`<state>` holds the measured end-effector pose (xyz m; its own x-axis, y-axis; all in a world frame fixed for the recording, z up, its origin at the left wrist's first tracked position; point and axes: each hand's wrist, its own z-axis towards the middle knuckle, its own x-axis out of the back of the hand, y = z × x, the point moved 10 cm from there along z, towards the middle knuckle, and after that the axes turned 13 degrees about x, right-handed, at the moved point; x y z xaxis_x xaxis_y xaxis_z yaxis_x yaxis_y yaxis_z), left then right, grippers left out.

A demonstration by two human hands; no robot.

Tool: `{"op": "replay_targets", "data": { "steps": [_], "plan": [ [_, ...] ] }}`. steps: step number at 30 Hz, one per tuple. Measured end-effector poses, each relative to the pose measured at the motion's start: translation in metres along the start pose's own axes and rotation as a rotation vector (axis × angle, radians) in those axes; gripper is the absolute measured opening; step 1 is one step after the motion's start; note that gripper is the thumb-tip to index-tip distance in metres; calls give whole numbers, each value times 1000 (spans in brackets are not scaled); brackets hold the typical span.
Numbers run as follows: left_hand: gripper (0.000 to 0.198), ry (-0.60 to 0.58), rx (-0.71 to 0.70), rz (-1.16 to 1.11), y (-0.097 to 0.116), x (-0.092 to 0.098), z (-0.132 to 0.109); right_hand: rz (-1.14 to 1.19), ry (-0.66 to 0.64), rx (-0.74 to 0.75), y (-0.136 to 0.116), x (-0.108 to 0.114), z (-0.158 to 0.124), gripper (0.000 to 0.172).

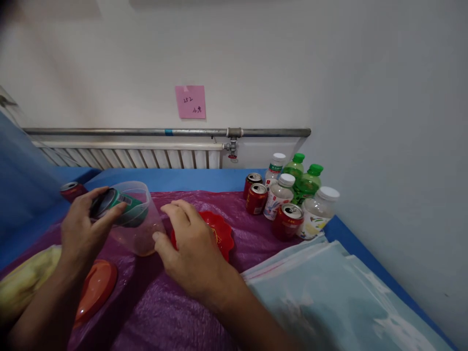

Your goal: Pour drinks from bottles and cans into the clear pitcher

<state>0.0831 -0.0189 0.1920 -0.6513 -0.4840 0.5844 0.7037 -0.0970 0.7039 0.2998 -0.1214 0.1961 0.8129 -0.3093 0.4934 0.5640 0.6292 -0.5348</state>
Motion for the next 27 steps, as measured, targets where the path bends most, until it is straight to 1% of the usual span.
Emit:
{"op": "replay_targets", "data": {
  "steps": [12,16,22,27],
  "plan": [
    [57,-19,-1,7,1,-1,-1,-23,-25,-12,5,-4,-1,36],
    [59,13,1,-6,0,1,0,-30,-28,-24,6,-4,-1,36],
    [59,-18,-16,10,3,-1,-2,-29,-34,-25,6,-5,-1,36],
    [58,-48,13,20,2,-3,-3,-32,-44,-24,7,-6,-2,37]
  ]
}}
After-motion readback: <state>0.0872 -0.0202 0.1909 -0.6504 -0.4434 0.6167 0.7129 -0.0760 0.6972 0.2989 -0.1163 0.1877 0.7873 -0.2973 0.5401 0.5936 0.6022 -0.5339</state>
